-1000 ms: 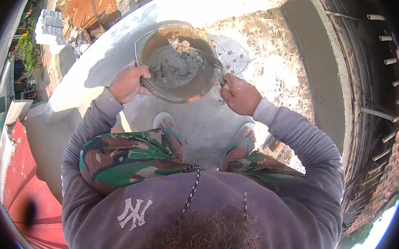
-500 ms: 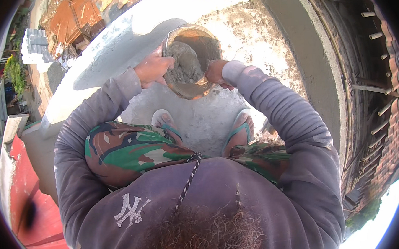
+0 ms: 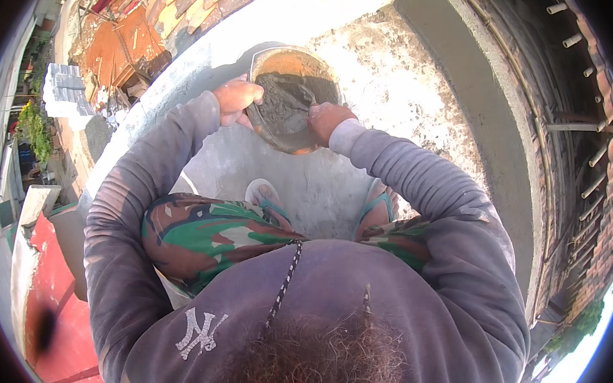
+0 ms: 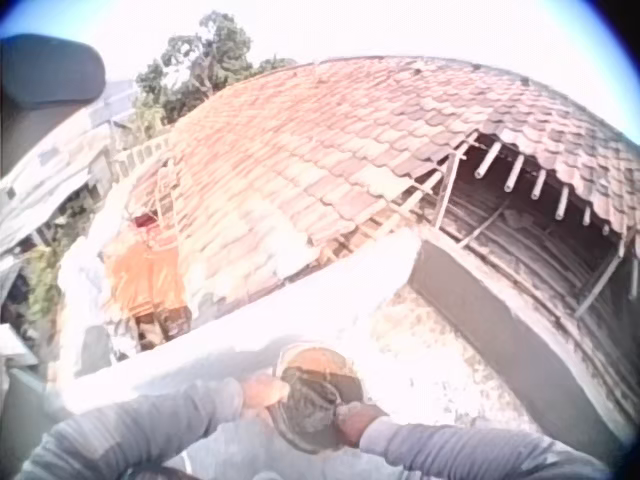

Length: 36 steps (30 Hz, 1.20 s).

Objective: The person applies wet plaster or mortar to a narrow concrete ledge and wall section using a trowel and a wooden float. The person scoops mortar from a bucket with the trowel, applies it to the surface, and then uses the float to smooth and level the plaster along the edge.

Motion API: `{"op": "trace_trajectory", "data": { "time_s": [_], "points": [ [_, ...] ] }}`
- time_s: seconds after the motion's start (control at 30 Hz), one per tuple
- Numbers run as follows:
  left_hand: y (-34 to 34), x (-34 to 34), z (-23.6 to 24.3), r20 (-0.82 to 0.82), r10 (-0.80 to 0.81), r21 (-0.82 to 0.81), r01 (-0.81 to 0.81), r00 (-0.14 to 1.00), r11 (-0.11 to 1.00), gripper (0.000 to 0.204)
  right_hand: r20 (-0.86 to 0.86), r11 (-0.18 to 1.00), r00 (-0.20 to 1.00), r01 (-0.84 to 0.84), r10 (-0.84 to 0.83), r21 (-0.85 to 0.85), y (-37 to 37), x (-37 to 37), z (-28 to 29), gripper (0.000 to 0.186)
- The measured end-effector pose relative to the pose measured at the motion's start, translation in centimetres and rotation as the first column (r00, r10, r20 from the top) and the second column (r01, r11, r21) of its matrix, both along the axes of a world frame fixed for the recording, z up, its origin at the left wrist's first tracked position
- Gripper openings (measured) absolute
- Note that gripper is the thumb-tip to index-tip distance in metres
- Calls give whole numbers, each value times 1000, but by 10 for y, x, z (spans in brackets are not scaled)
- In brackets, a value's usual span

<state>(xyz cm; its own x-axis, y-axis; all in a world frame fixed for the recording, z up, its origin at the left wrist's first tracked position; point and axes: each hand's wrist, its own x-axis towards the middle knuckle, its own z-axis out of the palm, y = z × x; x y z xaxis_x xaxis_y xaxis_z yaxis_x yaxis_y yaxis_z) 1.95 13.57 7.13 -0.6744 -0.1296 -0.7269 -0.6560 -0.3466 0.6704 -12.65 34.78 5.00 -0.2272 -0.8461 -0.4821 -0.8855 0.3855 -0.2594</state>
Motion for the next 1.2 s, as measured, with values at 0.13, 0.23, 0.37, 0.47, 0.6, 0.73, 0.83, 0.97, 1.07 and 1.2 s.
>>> {"op": "trace_trajectory", "data": {
  "time_s": [0.13, 0.23, 0.37, 0.47, 0.6, 0.73, 0.83, 0.97, 1.07, 1.2],
  "points": [
    [12, -16, 29, 30, 14, -21, -14, 999, 1000, 50, 173, 999, 985, -22, 16, 27, 9, 11, 29, 39],
    [20, -13, 16, 62, 36, -88, -31, 997, 996, 53, 184, 996, 983, -39, 24, 75, 11, -5, 19, 40],
    [37, -12, 21, 69, 38, -102, -31, 997, 994, 52, -64, 992, 995, -71, 78, 102, 20, -19, 30, 35],
    [32, -5, 11, 45, 42, -42, -40, 998, 998, 47, -78, 996, 996, -43, 49, 73, 14, -25, 46, 38],
    [35, -14, 13, 28, 34, 42, -35, 999, 998, 44, -57, 995, 994, -92, 93, 31, 28, -17, 23, 29],
    [35, -7, 16, 94, 89, 22, -92, 992, 996, 45, 84, 996, 995, 58, -53, -65, 40, -12, 32, 27],
    [39, -9, 14, 93, 100, 32, -103, 991, 994, 45, 57, 999, 998, -21, 19, 24, 39, -21, 22, 30],
    [34, -5, 9, 81, 115, 66, -120, 990, 991, 49, 25, 999, 1000, 6, -5, -41, 54, -30, 25, 33],
    [39, -5, 12, 21, 89, -47, -88, 996, 995, 52, -9, 997, 999, 44, -44, -62, 57, -43, 26, 32],
    [59, -20, 34, -89, 32, -99, -41, 996, 994, 60, -201, 997, 977, 73, -76, -22, 81, -81, 45, 30]
  ]
}}
